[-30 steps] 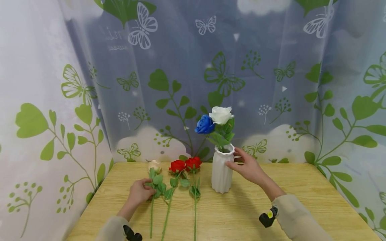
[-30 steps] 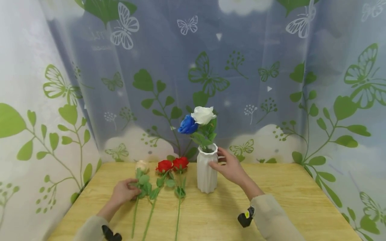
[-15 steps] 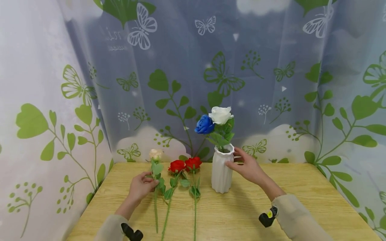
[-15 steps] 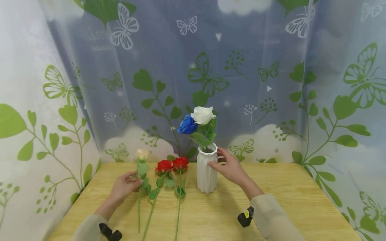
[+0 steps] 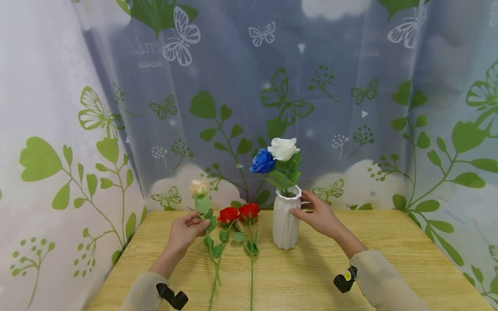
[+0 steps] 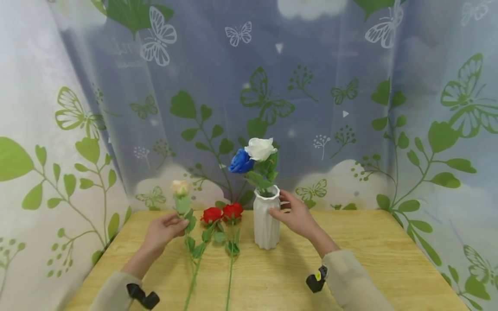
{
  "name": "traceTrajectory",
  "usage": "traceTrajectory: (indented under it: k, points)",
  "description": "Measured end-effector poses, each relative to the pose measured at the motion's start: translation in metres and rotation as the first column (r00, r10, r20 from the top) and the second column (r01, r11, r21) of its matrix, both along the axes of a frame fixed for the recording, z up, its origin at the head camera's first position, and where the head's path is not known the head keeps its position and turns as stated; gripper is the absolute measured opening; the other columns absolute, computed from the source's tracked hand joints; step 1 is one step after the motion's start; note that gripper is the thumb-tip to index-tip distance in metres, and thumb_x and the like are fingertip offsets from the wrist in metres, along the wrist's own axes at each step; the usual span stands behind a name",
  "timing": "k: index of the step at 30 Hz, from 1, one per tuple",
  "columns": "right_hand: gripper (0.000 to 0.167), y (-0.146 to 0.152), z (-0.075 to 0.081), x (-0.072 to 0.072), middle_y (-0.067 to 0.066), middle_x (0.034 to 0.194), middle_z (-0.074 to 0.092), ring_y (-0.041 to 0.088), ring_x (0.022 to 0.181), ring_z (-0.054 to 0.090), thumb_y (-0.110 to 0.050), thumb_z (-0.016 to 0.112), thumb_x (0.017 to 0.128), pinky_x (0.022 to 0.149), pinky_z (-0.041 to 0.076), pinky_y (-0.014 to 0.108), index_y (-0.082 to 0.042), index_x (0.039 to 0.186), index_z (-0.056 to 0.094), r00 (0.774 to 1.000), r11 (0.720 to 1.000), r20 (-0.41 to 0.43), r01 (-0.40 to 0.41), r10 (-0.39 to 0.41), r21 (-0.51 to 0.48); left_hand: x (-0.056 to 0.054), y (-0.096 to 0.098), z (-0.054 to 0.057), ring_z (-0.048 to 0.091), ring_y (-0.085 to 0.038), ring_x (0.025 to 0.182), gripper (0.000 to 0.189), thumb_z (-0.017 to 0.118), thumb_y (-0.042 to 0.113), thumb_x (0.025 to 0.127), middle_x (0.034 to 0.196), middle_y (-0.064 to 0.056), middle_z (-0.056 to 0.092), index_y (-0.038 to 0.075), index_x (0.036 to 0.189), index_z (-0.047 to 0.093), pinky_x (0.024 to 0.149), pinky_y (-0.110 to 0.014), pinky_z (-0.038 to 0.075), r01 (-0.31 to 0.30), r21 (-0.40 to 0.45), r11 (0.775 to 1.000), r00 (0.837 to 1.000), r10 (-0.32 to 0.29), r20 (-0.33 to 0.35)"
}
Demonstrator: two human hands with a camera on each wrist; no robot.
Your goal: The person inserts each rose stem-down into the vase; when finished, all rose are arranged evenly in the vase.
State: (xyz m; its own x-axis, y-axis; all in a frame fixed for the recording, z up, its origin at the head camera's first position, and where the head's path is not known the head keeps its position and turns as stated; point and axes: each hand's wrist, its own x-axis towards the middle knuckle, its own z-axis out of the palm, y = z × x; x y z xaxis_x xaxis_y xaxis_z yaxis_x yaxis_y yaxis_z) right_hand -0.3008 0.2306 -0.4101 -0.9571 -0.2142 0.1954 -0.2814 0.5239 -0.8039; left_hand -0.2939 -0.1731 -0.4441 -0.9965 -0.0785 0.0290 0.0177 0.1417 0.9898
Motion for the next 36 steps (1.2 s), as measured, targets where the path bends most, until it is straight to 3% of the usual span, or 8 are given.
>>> traceTrajectory:
  k: [8, 12, 15, 17, 21, 25, 32, 36]
  points:
    - [0.08, 0.0, 0.003, -0.001, 0.025, 0.154, 0.052, 0.044, 0.134, 0.058, -0.036, 0.072, 0.102, 0.099, 0.061, 0.052, -0.007, 0.164, 0.034, 1.0, 1.0, -0.008, -0.005, 0.005, 0.001, -0.006, 0.013, 0.022, 0.072, -0.001, 0.077, 0.056, 0.069, 0.0, 0.1, 0.083, 0.009, 0.071, -0.012, 0.15, 0.046, 0.077, -0.021, 0.064, -0.012, 0.218, 0.976, 1.0, 0.013, -0.004]
    - [0.079, 0.001, 0.002, -0.001, 0.025, 0.154, 0.052, 0.044, 0.135, 0.058, -0.037, 0.073, 0.101, 0.099, 0.061, 0.052, -0.007, 0.164, 0.034, 1.0, 1.0, -0.007, -0.002, 0.002, 0.002, -0.007, 0.021, 0.033, 0.075, -0.003, 0.083, 0.059, 0.068, 0.003, 0.102, 0.108, -0.012, 0.075, -0.008, 0.155, 0.044, 0.08, -0.02, 0.064, -0.032, 0.245, 0.969, 0.999, 0.034, -0.006]
    - [0.079, 0.001, 0.002, -0.001, 0.025, 0.154, 0.052, 0.043, 0.134, 0.058, -0.038, 0.072, 0.102, 0.099, 0.061, 0.052, -0.007, 0.164, 0.034, 1.0, 1.0, -0.006, -0.003, 0.003, 0.008, -0.008, 0.027, 0.04, 0.078, -0.015, 0.103, 0.063, 0.067, 0.005, 0.103, 0.136, -0.03, 0.064, -0.008, 0.158, 0.039, 0.085, -0.021, 0.063, -0.036, 0.275, 0.961, 0.999, 0.037, 0.001]
    - [0.08, 0.001, 0.001, -0.001, 0.025, 0.154, 0.052, 0.043, 0.134, 0.058, -0.038, 0.072, 0.102, 0.1, 0.061, 0.052, -0.007, 0.164, 0.034, 1.0, 1.0, -0.002, 0.001, -0.001, 0.012, -0.008, 0.031, 0.043, 0.073, -0.026, 0.12, 0.065, 0.065, 0.006, 0.105, 0.147, -0.032, 0.056, -0.008, 0.16, 0.033, 0.088, -0.021, 0.062, -0.019, 0.296, 0.955, 1.0, 0.02, -0.001]
    - [0.081, 0.001, 0.001, 0.0, 0.025, 0.154, 0.053, 0.043, 0.135, 0.058, -0.039, 0.072, 0.101, 0.1, 0.06, 0.052, -0.005, 0.164, 0.033, 1.0, 1.0, 0.011, 0.007, -0.007, 0.015, -0.01, 0.039, 0.051, 0.055, -0.038, 0.139, 0.065, 0.059, 0.004, 0.107, 0.151, -0.03, 0.053, -0.008, 0.162, 0.026, 0.095, -0.025, 0.061, 0.025, 0.363, 0.931, 1.0, -0.02, -0.018]
    - [0.082, 0.0, 0.001, 0.0, 0.024, 0.153, 0.053, 0.042, 0.135, 0.059, -0.039, 0.073, 0.101, 0.1, 0.06, 0.052, -0.004, 0.164, 0.033, 1.0, 1.0, 0.014, 0.01, -0.01, 0.014, -0.013, 0.047, 0.059, 0.059, -0.035, 0.136, 0.065, 0.058, 0.004, 0.108, 0.151, -0.027, 0.054, -0.005, 0.163, 0.027, 0.096, -0.028, 0.062, 0.046, 0.422, 0.905, 0.999, -0.031, -0.041]
    - [0.082, 0.0, 0.0, -0.001, 0.025, 0.154, 0.053, 0.043, 0.135, 0.058, -0.039, 0.072, 0.101, 0.101, 0.06, 0.052, -0.003, 0.164, 0.032, 1.0, 1.0, 0.013, 0.007, -0.007, 0.015, -0.012, 0.062, 0.074, 0.073, -0.015, 0.118, 0.067, 0.065, 0.006, 0.105, 0.155, -0.025, 0.053, 0.0, 0.163, 0.032, 0.095, -0.031, 0.063, 0.042, 0.504, 0.863, 0.997, -0.002, -0.079]
    - [0.083, 0.0, 0.001, 0.0, 0.025, 0.154, 0.053, 0.043, 0.135, 0.058, -0.039, 0.072, 0.101, 0.101, 0.06, 0.052, -0.003, 0.164, 0.032, 1.0, 1.0, 0.014, 0.008, -0.008, 0.016, -0.012, 0.071, 0.08, 0.072, -0.019, 0.122, 0.07, 0.067, 0.005, 0.103, 0.157, -0.027, 0.05, -0.002, 0.163, 0.03, 0.094, -0.032, 0.063, 0.033, 0.55, 0.835, 0.995, 0.025, -0.098]
